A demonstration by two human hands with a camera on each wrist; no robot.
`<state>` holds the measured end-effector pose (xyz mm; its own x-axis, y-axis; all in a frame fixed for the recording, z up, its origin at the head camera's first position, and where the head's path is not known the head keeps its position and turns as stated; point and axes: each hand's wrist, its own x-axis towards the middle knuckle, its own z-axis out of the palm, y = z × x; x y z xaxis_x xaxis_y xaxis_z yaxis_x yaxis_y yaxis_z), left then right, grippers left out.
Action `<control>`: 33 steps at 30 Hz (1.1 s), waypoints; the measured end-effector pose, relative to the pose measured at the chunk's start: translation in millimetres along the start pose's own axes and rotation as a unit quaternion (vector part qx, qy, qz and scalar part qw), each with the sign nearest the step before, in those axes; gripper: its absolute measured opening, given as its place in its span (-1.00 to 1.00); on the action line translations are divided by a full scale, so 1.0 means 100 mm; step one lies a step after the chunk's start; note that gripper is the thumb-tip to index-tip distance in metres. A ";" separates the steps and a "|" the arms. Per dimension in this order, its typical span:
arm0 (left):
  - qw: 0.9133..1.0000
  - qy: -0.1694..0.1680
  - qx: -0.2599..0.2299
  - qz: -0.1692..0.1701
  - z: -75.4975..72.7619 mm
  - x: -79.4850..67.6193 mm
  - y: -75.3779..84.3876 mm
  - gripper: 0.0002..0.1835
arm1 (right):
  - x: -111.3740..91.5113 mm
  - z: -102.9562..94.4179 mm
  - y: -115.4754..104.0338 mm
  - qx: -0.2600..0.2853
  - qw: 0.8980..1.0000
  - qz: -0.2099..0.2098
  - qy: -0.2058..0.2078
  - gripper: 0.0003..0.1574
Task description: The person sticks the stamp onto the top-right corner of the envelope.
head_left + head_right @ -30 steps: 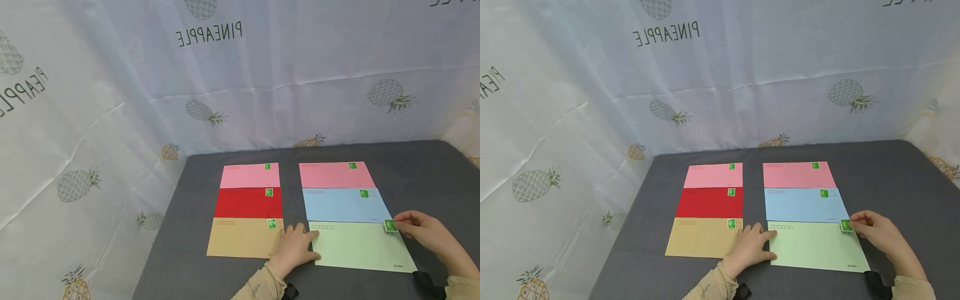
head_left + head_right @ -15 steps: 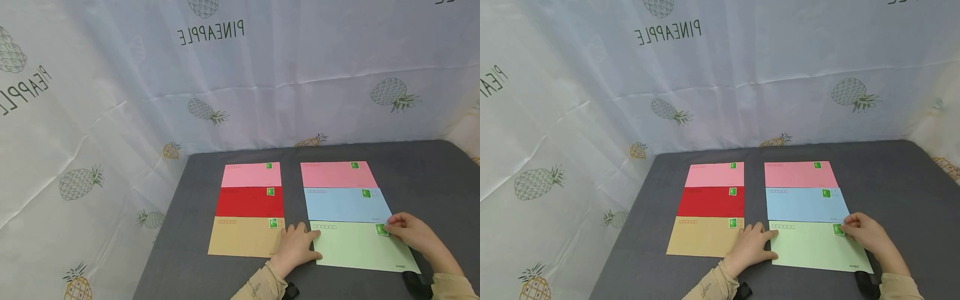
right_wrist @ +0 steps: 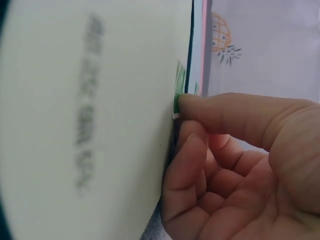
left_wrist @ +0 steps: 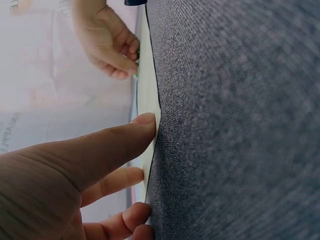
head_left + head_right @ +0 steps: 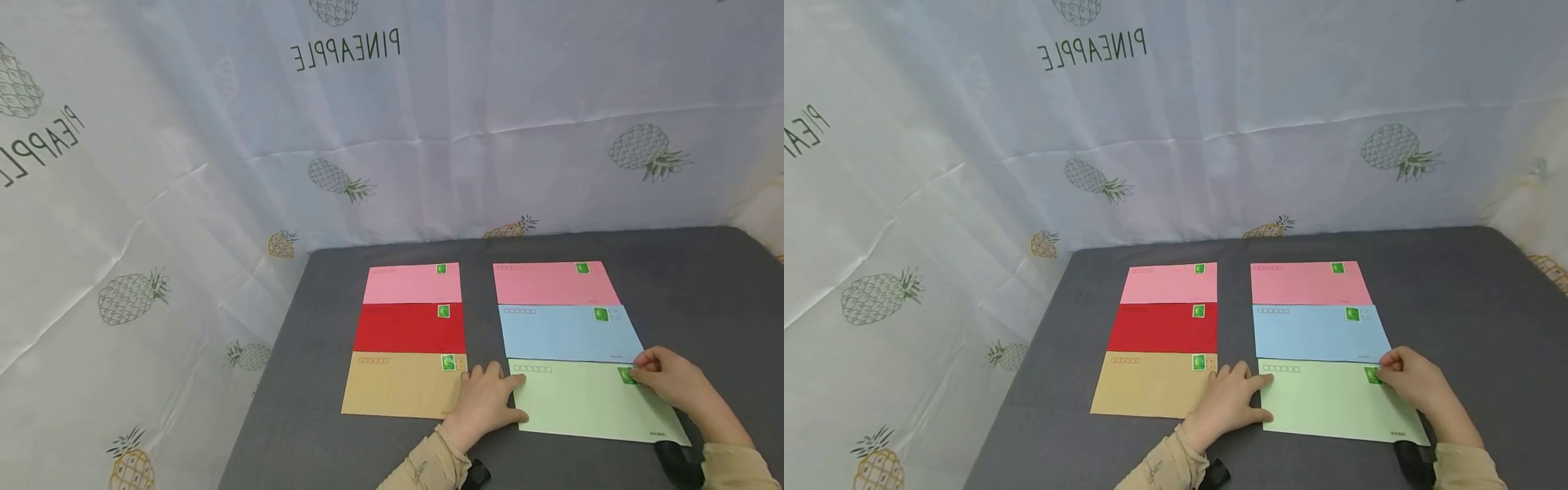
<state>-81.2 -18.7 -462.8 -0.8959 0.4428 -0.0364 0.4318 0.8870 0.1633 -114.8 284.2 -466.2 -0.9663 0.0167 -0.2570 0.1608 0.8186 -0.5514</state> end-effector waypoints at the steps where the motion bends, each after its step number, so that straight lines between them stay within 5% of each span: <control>1: 1.000 0.000 0.000 0.000 0.00 0.00 0.00 -0.40 | 0.00 0.00 0.00 -0.004 1.000 0.001 0.000 -0.54; 11: 1.000 0.001 -0.005 0.002 0.02 0.00 0.02 -0.42 | -0.02 0.02 0.00 -0.016 1.000 0.004 -0.010 -0.60; 21: 0.997 0.049 -0.020 0.049 0.02 -0.04 -0.08 -0.58 | -0.01 -0.02 -0.03 -0.032 0.999 -0.019 -0.014 -0.64; 27: 0.987 0.128 -0.046 0.081 -0.17 -0.05 -0.40 -0.65 | 0.03 -0.17 -0.06 -0.040 0.998 -0.036 0.013 -0.51; 33: 0.978 0.200 -0.035 0.045 -0.48 -0.07 -0.94 -0.60 | 0.08 -0.34 -0.06 -0.054 0.992 -0.053 0.098 -0.41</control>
